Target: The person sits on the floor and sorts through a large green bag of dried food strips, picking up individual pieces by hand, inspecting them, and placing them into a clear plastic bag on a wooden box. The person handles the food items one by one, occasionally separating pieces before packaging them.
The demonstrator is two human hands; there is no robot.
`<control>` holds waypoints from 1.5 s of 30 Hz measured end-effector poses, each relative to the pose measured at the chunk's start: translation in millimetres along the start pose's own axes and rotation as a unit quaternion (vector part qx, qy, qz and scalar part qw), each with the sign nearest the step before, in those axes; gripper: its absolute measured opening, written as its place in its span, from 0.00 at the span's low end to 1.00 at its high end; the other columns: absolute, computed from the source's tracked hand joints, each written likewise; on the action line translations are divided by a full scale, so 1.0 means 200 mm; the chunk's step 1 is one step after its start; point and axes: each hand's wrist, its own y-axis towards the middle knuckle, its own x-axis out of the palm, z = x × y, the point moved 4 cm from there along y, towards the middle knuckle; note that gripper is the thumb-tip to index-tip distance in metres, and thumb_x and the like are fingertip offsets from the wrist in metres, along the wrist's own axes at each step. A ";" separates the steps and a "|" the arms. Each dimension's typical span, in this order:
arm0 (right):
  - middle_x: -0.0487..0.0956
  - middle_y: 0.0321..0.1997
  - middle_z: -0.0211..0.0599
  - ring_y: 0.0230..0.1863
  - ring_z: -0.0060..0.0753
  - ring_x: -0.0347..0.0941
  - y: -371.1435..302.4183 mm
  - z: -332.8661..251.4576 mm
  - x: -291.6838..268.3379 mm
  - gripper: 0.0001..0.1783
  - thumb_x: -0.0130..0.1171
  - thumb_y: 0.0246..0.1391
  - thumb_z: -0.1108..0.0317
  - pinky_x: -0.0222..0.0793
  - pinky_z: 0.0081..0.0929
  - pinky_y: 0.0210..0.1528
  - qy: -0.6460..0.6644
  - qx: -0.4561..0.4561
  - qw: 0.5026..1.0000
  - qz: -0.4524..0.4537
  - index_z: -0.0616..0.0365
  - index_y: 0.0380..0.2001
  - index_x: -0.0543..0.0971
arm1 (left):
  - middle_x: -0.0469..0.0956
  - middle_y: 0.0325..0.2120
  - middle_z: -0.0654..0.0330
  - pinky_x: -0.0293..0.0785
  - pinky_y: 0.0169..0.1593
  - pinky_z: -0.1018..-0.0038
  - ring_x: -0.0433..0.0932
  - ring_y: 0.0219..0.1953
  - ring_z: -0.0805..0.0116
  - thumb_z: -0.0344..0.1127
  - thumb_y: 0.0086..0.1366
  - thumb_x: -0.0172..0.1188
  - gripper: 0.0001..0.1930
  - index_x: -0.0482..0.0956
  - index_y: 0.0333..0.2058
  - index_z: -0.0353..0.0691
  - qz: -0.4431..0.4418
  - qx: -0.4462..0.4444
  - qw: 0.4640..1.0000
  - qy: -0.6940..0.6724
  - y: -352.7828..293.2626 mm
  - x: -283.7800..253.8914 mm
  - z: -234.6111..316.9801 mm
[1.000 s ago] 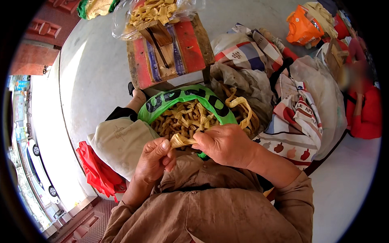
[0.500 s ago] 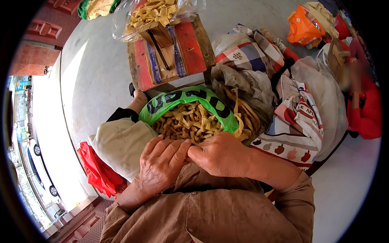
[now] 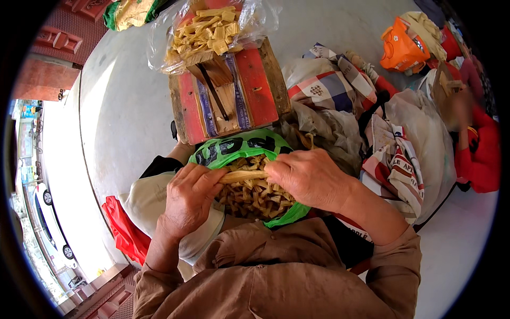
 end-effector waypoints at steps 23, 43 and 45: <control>0.80 0.31 0.32 0.25 0.27 0.73 0.02 -0.08 0.02 0.14 0.68 0.46 0.70 0.68 0.24 0.23 -0.158 -0.172 0.967 0.101 0.56 0.39 0.81 | 0.83 0.42 0.52 0.78 0.47 0.71 0.82 0.41 0.64 0.40 0.74 0.55 0.17 0.80 0.50 0.30 0.081 -0.226 0.901 -0.361 -0.11 0.00 -0.05; 0.75 0.22 0.28 0.22 0.22 0.73 -0.15 -0.40 0.18 0.12 0.57 0.67 0.61 0.68 0.23 0.25 0.474 0.074 0.877 -0.023 0.59 0.40 0.76 | 0.74 0.57 0.39 0.63 0.66 0.51 0.73 0.61 0.46 0.38 0.56 0.71 0.13 0.86 0.34 0.34 0.045 0.013 0.786 -0.617 -0.29 -0.13 0.33; 0.73 0.21 0.26 0.21 0.18 0.71 -0.17 -0.41 0.21 0.14 0.53 0.70 0.58 0.66 0.21 0.25 0.556 0.125 0.818 -0.075 0.59 0.41 0.77 | 0.74 0.60 0.46 0.57 0.70 0.54 0.72 0.63 0.53 0.39 0.53 0.71 0.13 0.86 0.36 0.39 0.005 0.034 0.960 -0.276 -0.29 -0.12 0.34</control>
